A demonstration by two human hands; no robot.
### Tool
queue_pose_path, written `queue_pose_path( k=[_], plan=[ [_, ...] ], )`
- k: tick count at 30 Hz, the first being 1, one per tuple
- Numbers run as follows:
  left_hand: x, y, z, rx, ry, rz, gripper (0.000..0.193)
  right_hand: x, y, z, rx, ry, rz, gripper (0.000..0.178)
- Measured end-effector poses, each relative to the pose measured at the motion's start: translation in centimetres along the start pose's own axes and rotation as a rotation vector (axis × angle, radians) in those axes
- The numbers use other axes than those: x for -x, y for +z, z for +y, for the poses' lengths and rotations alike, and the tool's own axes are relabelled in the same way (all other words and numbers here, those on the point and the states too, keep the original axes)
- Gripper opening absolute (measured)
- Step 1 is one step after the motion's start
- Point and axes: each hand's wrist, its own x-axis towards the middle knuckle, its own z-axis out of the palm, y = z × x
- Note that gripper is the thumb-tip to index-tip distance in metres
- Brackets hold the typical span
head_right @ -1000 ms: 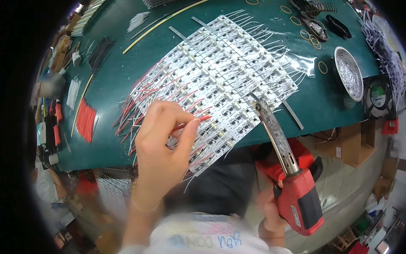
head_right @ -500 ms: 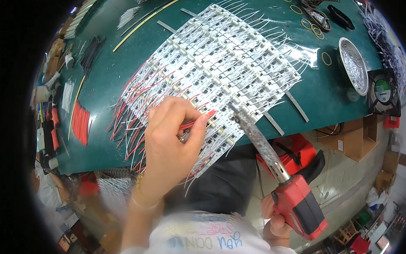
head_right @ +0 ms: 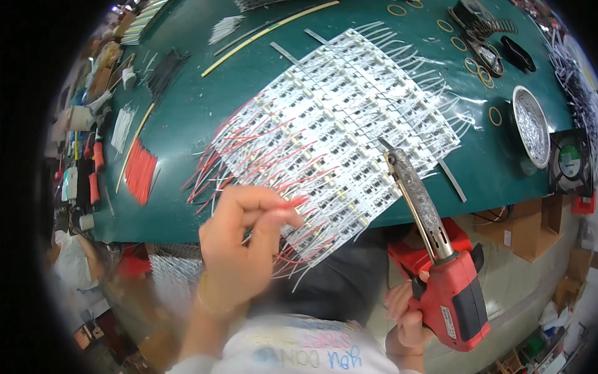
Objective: The person uses a soldering iron to attach small wires to a grid-like circuit board. They repeatedly pick up individual wires from piles on the table, place them onto specific points on the board, and apply heat with the soldering iron to secure them.
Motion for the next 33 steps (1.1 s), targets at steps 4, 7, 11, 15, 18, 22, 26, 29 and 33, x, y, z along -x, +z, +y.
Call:
queue_pose_path(
  k=[4,7,11,15,18,22,26,29,33],
  plan=[
    [-0.3,-1.8,1.6,-0.122,0.189,-0.12,0.01,0.1,-0.3,0.7,-0.007,-0.004,-0.036,0.065],
    [-1.9,-1.6,1.5,-0.088,0.345,-0.15,0.01,0.3,-0.3,0.3,0.001,0.012,-0.01,0.065],
    [-3.2,-0.4,-0.5,0.145,0.099,-0.208,0.008,0.2,-0.9,0.4,0.078,-0.06,-0.038,0.059],
    [-2.9,1.2,-1.4,-0.139,0.127,-0.178,0.006,0.2,-1.4,0.3,0.122,-0.111,-0.053,0.061],
    [-2.8,2.1,-1.9,-0.299,0.205,-0.161,0.01,0.7,-2.3,0.2,0.119,-0.1,-0.038,0.065],
    [-2.9,2.6,-2.2,-0.342,0.224,-0.157,0.011,1.0,-2.7,-0.3,0.114,-0.049,-0.049,0.071],
    [-2.9,2.5,-2.2,-0.354,0.218,-0.154,0.012,0.9,-2.9,-0.7,0.129,0.016,-0.123,0.076],
    [-3.0,2.3,-2.2,-0.349,0.206,-0.155,0.013,1.5,-3.6,-0.1,0.166,0.015,-0.133,0.075],
    [-3.0,2.6,-2.3,-0.341,0.206,-0.178,0.014,1.2,-2.6,-0.4,0.172,0.058,-0.107,0.072]
  ],
)
